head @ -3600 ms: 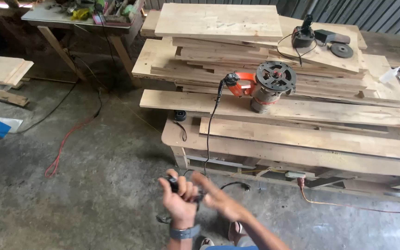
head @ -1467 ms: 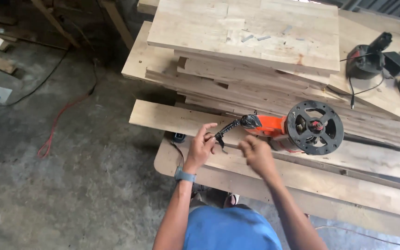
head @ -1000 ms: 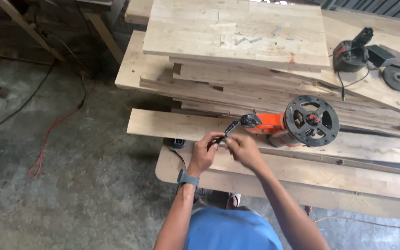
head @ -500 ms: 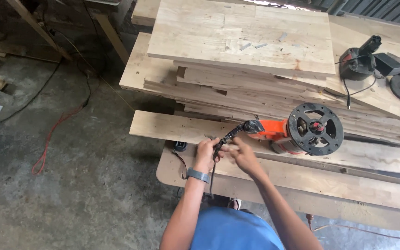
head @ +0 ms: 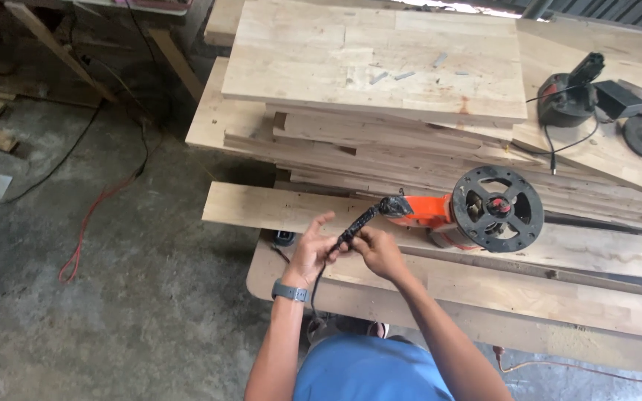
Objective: Untangling a long power cord attached to a wood router on a workshop table.
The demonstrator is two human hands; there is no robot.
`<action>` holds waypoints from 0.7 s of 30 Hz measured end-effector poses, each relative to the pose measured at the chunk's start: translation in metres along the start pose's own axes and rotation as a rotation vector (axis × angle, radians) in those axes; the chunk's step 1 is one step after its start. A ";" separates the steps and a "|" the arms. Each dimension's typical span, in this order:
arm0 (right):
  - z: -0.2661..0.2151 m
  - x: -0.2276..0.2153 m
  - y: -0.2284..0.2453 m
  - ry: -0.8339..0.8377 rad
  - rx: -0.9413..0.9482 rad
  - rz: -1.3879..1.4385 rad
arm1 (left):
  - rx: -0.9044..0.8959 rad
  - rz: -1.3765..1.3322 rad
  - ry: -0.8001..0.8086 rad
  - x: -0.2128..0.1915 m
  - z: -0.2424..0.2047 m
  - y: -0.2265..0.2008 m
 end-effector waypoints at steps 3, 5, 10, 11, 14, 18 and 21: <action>-0.016 -0.015 0.030 0.061 0.088 -0.076 | 0.215 0.139 0.024 0.001 0.002 -0.002; -0.020 -0.032 0.057 0.090 0.094 0.000 | 0.281 0.270 0.033 -0.002 0.005 0.002; 0.020 -0.045 0.087 0.111 0.050 -0.218 | 0.392 0.775 -0.145 0.035 -0.009 -0.025; 0.034 -0.044 0.093 0.093 0.042 -0.248 | 0.395 0.768 -0.161 0.038 -0.009 -0.028; 0.039 -0.038 0.124 0.068 0.051 -0.357 | 0.292 0.694 -0.288 0.038 0.007 -0.034; 0.004 -0.021 0.112 -0.223 -0.034 -0.291 | 0.057 0.337 -0.496 0.025 0.036 -0.038; -0.055 0.004 0.083 -0.381 -0.004 0.187 | -0.055 0.223 -0.359 -0.014 0.051 -0.016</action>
Point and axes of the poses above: each hand's wrist, its own z-axis towards the middle knuckle, its own x-axis out of the palm, y = z × x, the point moved 3 cm from there along z, towards the middle knuckle, and after that the axes turned 15 degrees about y, right-handed, at the moved point
